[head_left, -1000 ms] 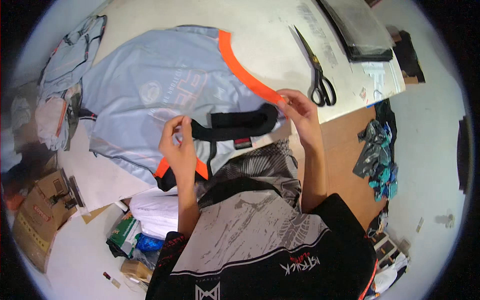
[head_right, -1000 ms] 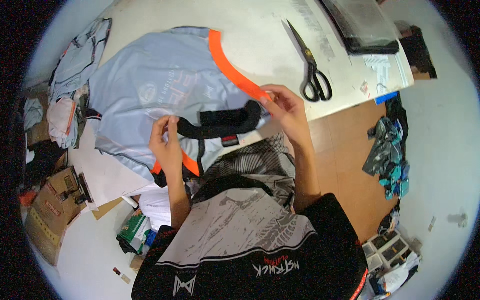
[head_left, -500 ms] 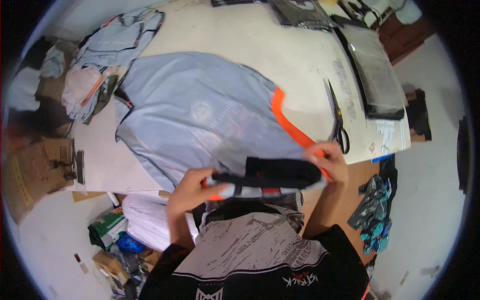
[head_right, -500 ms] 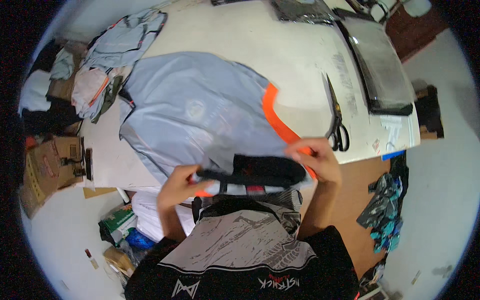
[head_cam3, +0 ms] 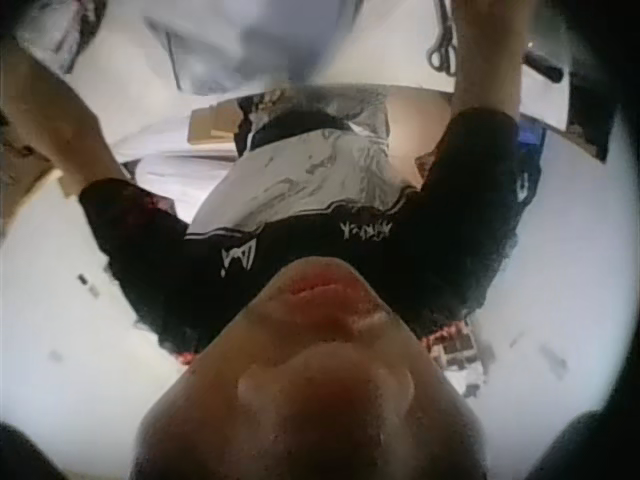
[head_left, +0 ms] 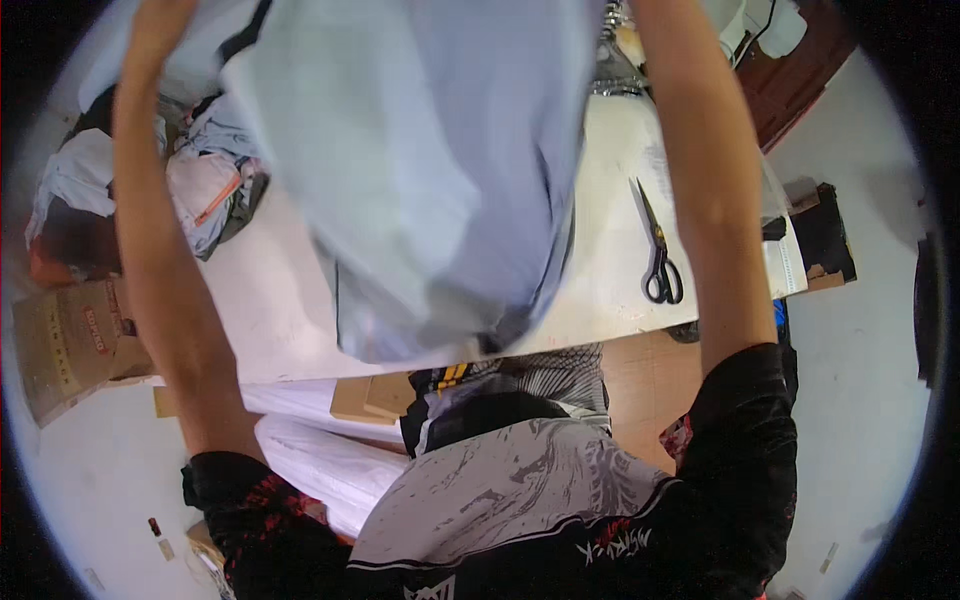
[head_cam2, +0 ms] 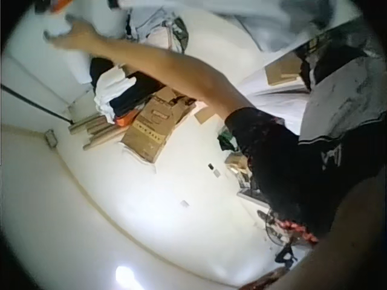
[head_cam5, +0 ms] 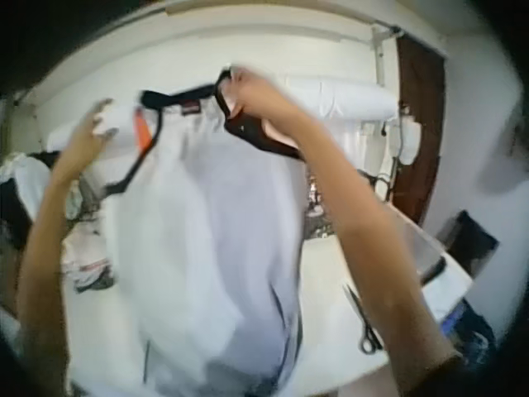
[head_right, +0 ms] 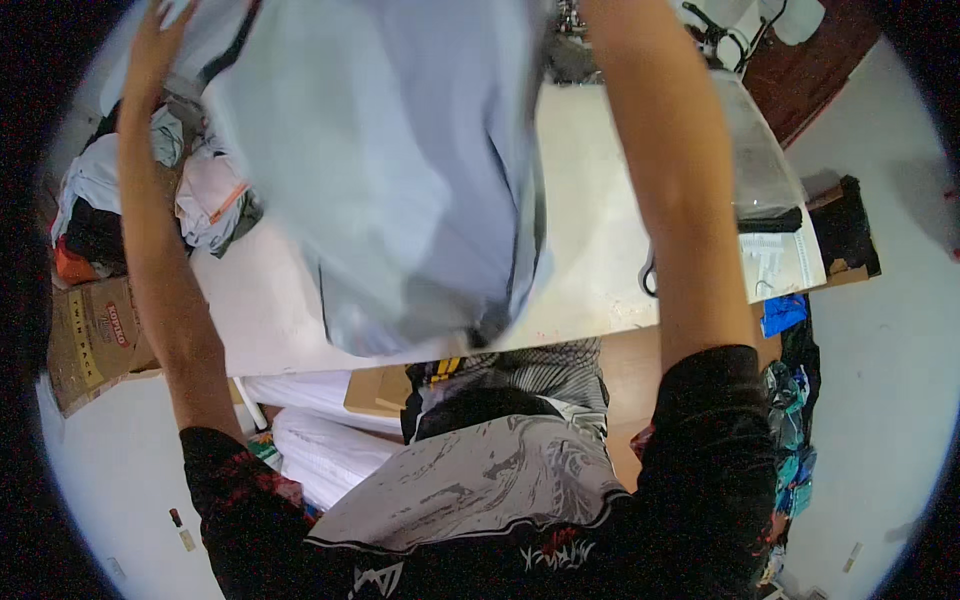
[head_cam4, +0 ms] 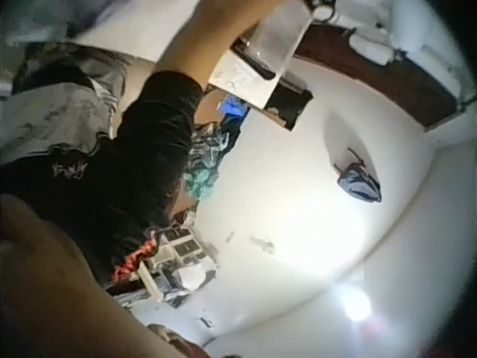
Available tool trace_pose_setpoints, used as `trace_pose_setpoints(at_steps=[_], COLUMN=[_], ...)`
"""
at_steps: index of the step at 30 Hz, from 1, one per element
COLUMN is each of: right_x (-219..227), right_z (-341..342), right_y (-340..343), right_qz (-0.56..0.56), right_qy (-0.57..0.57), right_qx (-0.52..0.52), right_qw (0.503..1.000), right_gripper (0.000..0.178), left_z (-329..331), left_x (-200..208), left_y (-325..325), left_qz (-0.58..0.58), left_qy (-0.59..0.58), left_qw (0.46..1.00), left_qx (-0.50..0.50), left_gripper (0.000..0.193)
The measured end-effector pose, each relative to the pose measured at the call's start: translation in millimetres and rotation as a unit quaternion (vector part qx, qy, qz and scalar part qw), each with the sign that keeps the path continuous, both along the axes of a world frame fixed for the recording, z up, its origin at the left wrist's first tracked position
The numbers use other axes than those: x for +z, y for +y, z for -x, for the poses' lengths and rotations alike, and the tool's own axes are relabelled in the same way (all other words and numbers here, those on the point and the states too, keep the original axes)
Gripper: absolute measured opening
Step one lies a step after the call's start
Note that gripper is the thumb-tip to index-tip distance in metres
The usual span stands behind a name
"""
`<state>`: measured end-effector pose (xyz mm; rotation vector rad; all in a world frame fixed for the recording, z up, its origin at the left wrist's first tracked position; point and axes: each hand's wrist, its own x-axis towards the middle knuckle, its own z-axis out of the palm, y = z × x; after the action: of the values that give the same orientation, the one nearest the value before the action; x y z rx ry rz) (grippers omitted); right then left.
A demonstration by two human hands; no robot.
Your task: The recorder folds a black and orange jersey and places it into a plastic bag, then uses scissors to trim loose threads from another jersey.
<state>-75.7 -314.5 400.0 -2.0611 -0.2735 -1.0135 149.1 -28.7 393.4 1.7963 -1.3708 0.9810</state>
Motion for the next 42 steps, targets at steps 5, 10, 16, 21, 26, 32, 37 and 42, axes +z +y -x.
trace_pose_setpoints(at_steps=[5,10,16,21,26,32,37,42], right_x=[-169,-358,-379,-383,-416,-388,-339,-343], right_z=[-11,134,236,249,235,214,199,186], right_y=[33,88,120,149,157,144,157,237], right_qz=[0.212,0.179,0.076,0.025,0.036,-0.051,-0.103,-0.270], right_qy=[-0.013,0.291,0.333,0.334,0.294,0.215,0.135,0.260], right_qx=[-0.253,-0.087,-0.098,-0.135,-0.230,-0.306,-0.350,-0.088], right_qw=[0.944,0.936,0.935,0.932,0.927,0.926,0.921,0.923], right_gripper=[0.033,0.043,0.061,0.076,0.023,0.013,0.014,0.016], left_z=[72,187,188,148,261,290,271,280], left_x=[-174,-391,-437,-407,-368,-379,-342,-315], left_y=[-51,-33,8,-14,1,36,34,41], left_qz=[-0.115,-0.291,-0.364,-0.339,-0.226,-0.276,-0.146,-0.135], left_qy=[0.154,0.253,0.227,0.156,0.328,0.400,0.558,0.606], left_qw=[0.981,0.896,0.900,0.927,0.908,0.870,0.815,0.784], left_qx=[-0.015,-0.220,-0.074,0.045,-0.131,-0.083,-0.051,-0.033], left_gripper=[0.057,0.062,0.056,0.048,0.040,0.021,0.012,0.013])
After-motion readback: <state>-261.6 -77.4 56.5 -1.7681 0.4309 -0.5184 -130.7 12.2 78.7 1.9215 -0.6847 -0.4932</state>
